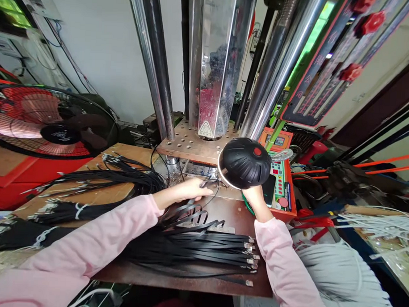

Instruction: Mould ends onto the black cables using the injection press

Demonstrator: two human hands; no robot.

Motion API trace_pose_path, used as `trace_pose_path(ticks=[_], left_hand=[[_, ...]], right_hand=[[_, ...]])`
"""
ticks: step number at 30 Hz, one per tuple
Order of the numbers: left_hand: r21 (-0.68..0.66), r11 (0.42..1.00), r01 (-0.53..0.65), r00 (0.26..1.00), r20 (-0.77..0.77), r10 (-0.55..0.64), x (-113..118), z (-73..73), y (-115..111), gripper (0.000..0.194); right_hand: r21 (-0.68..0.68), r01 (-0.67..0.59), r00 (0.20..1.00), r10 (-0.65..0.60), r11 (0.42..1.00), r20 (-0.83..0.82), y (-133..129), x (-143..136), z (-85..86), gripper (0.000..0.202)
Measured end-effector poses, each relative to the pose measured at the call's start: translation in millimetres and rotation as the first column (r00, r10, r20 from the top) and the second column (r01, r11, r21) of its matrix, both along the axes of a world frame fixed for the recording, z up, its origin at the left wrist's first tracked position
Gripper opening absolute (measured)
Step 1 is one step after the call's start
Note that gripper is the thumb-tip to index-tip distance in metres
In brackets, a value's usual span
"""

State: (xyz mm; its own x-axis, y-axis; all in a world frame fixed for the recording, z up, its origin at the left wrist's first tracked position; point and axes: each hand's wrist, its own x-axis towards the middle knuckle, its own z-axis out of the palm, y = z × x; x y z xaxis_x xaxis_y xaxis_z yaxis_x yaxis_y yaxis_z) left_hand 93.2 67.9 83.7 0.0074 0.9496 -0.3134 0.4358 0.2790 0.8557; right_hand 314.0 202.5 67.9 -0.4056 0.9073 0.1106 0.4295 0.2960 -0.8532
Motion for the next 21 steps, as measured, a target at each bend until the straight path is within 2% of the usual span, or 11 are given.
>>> trace_pose_path(ticks=[2, 4, 7, 11, 13, 16, 18, 21], left_hand=[[0.06, 0.998, -0.004, 0.965, -0.26, 0.019, 18, -6.6, 6, 0.036], [0.103, 0.995, -0.014, 0.919, -0.391, 0.054, 32, -11.3, 10, 0.037], [0.106, 0.993, -0.049, 0.92, -0.383, 0.086, 41, -12.6, 11, 0.031], [0.084, 0.993, -0.088, 0.948, -0.297, 0.109, 34, -3.8, 7, 0.025], [0.061, 0.995, -0.073, 0.972, -0.219, 0.085, 23, 5.3, -2, 0.015], [0.049, 0.995, -0.083, 0.995, 0.06, 0.08, -7, 21.3, -30, 0.006], [0.058, 0.986, -0.157, 0.959, 0.248, 0.138, -35, 30.2, -60, 0.011], [-0.007, 0.926, -0.378, 0.85, 0.392, 0.351, -86, 38.1, -108, 0.025]], right_hand=[[0.01, 0.074, 0.997, -0.074, 0.997, 0.011, -6, 4, -1.0, 0.036], [-0.008, 0.1, 0.995, -0.1, 0.995, 0.001, -14, 9, 0.3, 0.039], [-0.113, 0.099, 0.992, -0.107, 0.989, -0.062, -26, 20, 6.0, 0.045], [-0.206, 0.062, 0.982, -0.096, 0.977, -0.16, -40, 42, 12.9, 0.049], [-0.187, 0.067, 0.975, -0.104, 0.98, -0.194, -44, 54, 13.2, 0.049], [-0.127, 0.06, 0.989, -0.075, 0.99, -0.124, -49, 71, 8.9, 0.047], [-0.076, 0.024, 1.0, -0.025, 0.997, -0.013, -55, 78, 3.9, 0.042], [-0.034, -0.082, 0.987, 0.086, 0.996, 0.136, -68, 77, -3.0, 0.036]])
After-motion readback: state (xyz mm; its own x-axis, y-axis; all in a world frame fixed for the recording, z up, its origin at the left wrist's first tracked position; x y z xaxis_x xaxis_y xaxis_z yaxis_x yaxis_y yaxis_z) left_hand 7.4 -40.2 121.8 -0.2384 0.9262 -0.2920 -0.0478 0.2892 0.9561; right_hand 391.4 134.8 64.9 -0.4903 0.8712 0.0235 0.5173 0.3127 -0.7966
